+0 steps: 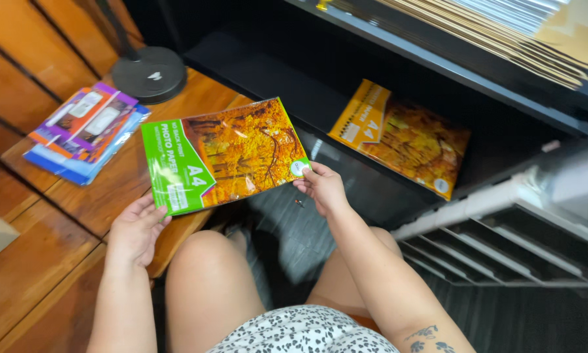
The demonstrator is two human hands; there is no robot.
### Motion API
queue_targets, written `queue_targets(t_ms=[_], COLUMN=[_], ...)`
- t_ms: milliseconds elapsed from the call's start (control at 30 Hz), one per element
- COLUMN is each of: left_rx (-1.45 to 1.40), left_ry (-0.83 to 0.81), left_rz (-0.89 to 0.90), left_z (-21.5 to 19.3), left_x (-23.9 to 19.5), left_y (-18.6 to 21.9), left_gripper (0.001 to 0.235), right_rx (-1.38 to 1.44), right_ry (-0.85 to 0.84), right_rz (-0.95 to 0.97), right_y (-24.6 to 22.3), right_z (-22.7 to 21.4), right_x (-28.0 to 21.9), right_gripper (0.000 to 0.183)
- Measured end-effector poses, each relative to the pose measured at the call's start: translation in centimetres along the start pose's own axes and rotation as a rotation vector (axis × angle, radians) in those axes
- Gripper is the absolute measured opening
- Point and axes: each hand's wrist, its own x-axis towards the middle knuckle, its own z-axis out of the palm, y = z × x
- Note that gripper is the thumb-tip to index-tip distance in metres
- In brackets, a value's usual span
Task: The person organizes stationery items by picking up stacks of paper and packages from a wooden bench and placing them onto a black shelf. The person handles pink patterned paper, white paper, and various packaged items, arranging them neatly on the shelf.
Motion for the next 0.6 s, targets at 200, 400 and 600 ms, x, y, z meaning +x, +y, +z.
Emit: queue_targets(t_ms=[200,400,600], left_rx=[0.043,0.078,0.153], left_ry=[-0.116,-0.355,-0.509], left_rz=[0.055,-0.048,-0.11], left_z=[6.2,17.0,26.8], left_x=[0.0,0.9,4.9], left_y=[1.6,3.9,1.1], left_gripper=[0.056,0.058,0.053], right_rx=[0.148,0.276,0.404], right_ry=[0.106,0.253,0.374], right_rz=[-0.056,-0.143,-0.203], right_y=[-2.6,-3.7,-4.3], right_z=[-5.5,-14.8,-21.8], right_x=[-3.3,-5.6,-8.1], right_gripper=[0.041,0.039,0.031])
